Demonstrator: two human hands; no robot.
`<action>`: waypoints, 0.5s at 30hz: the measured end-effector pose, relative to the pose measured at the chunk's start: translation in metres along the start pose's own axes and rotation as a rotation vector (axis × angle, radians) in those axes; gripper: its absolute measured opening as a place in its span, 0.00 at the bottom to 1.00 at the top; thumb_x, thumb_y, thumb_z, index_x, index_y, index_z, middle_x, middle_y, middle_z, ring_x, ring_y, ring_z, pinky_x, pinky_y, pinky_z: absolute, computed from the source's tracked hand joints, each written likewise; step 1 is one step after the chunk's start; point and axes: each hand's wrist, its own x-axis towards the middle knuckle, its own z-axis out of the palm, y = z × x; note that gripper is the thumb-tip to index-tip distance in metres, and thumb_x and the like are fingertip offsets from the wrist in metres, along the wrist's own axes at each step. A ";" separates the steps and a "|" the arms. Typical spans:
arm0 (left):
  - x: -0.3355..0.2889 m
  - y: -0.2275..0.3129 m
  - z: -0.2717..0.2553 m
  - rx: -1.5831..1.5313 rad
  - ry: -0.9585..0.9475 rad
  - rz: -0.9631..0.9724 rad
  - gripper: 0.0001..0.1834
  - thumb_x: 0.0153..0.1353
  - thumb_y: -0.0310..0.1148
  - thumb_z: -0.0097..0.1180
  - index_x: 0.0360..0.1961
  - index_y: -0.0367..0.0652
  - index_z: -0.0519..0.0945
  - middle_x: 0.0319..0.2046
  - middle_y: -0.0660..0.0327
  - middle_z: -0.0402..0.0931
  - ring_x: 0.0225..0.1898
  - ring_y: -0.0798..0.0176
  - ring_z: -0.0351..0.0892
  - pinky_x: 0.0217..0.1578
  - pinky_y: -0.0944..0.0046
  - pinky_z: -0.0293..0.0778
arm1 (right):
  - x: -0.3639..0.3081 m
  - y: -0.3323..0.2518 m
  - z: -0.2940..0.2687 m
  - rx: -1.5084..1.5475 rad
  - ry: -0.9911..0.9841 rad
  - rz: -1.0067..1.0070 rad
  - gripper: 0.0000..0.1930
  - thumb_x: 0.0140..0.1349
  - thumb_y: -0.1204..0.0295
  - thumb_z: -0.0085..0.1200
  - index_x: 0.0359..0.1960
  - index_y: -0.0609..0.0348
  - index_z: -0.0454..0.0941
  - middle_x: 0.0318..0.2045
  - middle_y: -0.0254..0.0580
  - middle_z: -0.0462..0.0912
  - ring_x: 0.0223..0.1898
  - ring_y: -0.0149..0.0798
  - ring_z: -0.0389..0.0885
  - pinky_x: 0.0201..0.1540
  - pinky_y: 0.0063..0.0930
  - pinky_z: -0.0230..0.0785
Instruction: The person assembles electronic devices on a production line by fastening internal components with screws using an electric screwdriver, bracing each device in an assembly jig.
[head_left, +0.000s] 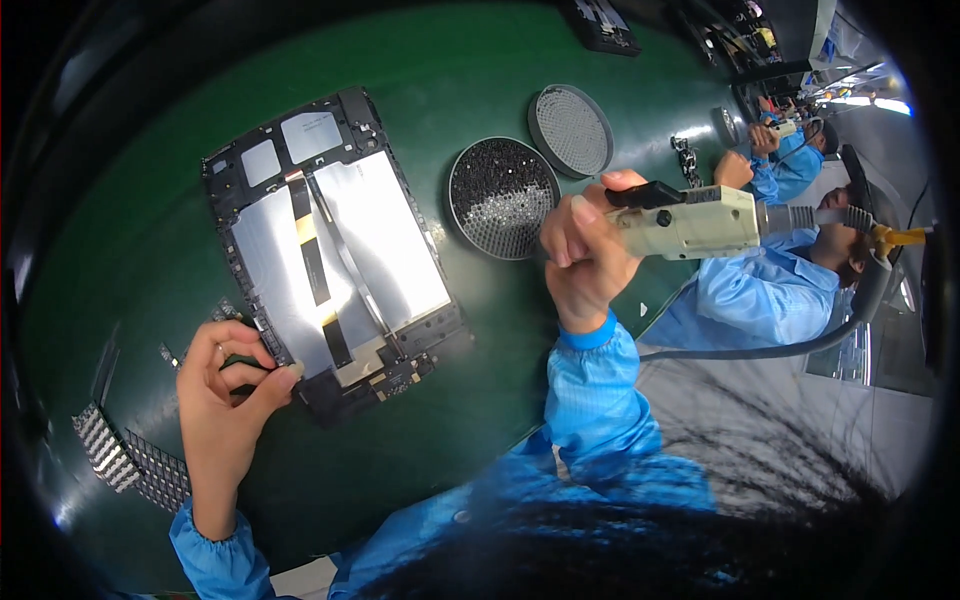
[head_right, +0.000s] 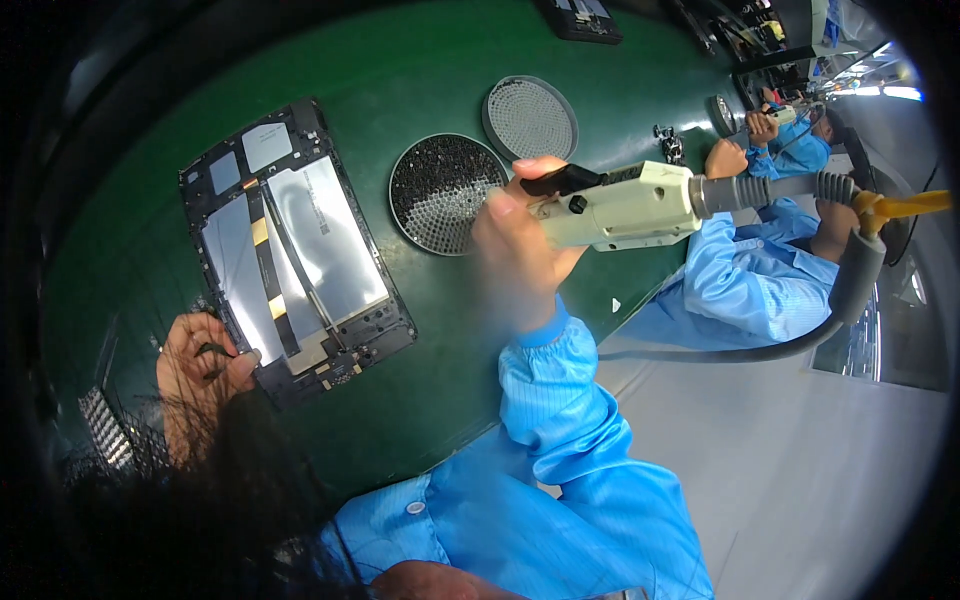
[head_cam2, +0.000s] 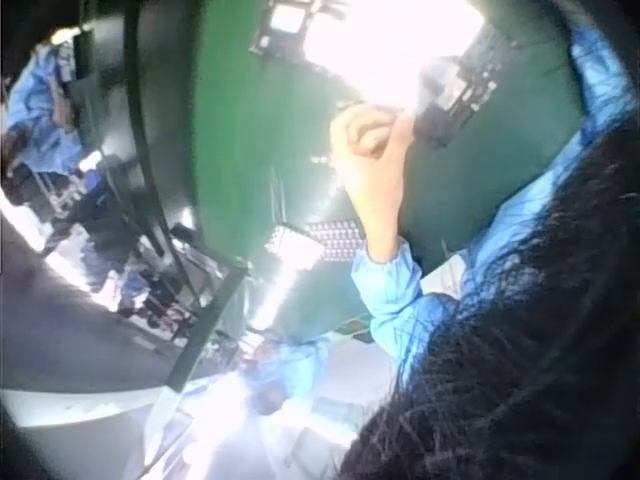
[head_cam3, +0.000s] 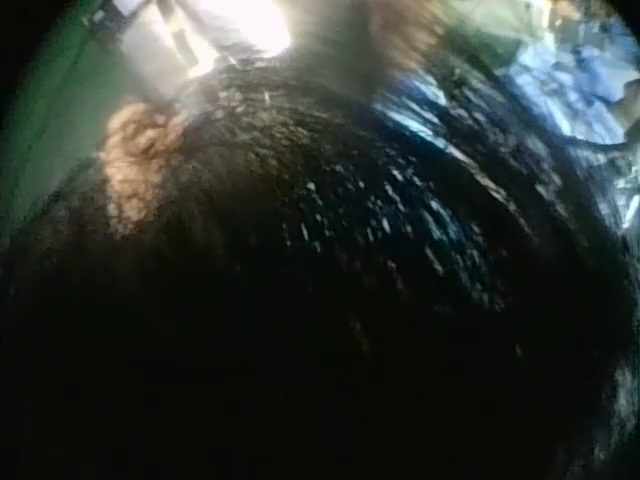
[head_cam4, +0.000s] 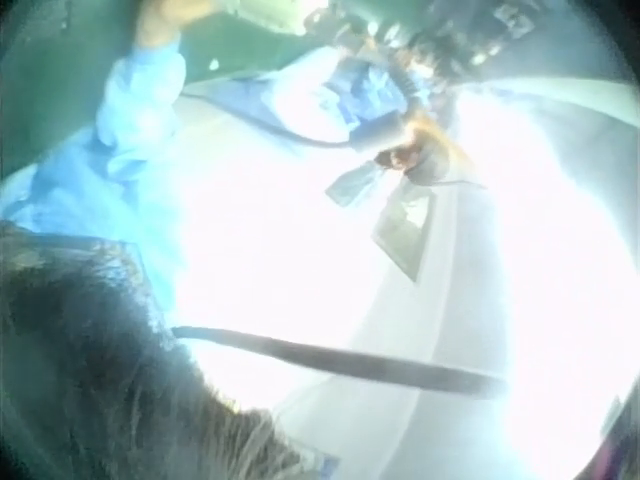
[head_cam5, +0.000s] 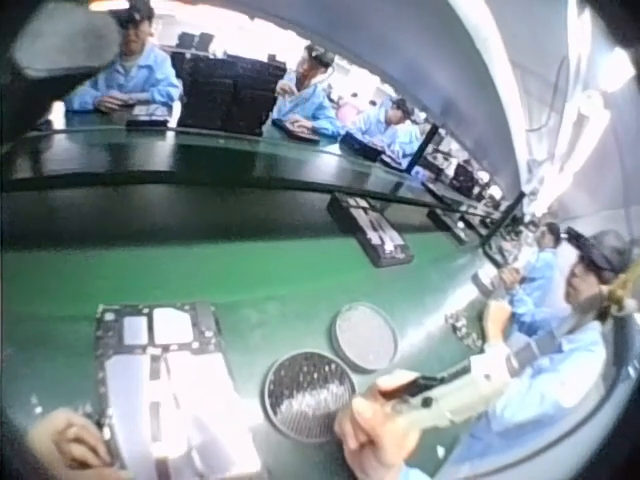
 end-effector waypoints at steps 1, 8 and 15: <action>0.000 0.001 0.000 0.002 -0.003 -0.006 0.21 0.53 0.15 0.66 0.46 0.35 0.72 0.36 0.60 0.74 0.31 0.71 0.81 0.32 0.74 0.80 | 0.000 -0.001 0.002 0.006 -0.007 0.023 0.17 0.60 0.80 0.51 0.52 0.57 0.68 0.19 0.31 0.61 0.12 0.24 0.55 0.14 0.21 0.50; 0.000 0.002 0.001 -0.004 0.003 -0.011 0.21 0.53 0.15 0.65 0.46 0.35 0.72 0.35 0.60 0.74 0.31 0.72 0.80 0.32 0.75 0.79 | 0.000 -0.001 0.005 -0.003 -0.011 0.051 0.17 0.60 0.81 0.52 0.51 0.59 0.69 0.20 0.32 0.63 0.12 0.25 0.57 0.14 0.21 0.51; -0.001 0.000 -0.002 -0.009 -0.017 0.007 0.21 0.52 0.15 0.66 0.46 0.36 0.72 0.35 0.61 0.74 0.31 0.73 0.80 0.32 0.76 0.78 | -0.002 -0.001 0.004 -0.021 -0.020 -0.002 0.16 0.59 0.82 0.53 0.49 0.60 0.69 0.21 0.33 0.65 0.12 0.25 0.58 0.14 0.21 0.52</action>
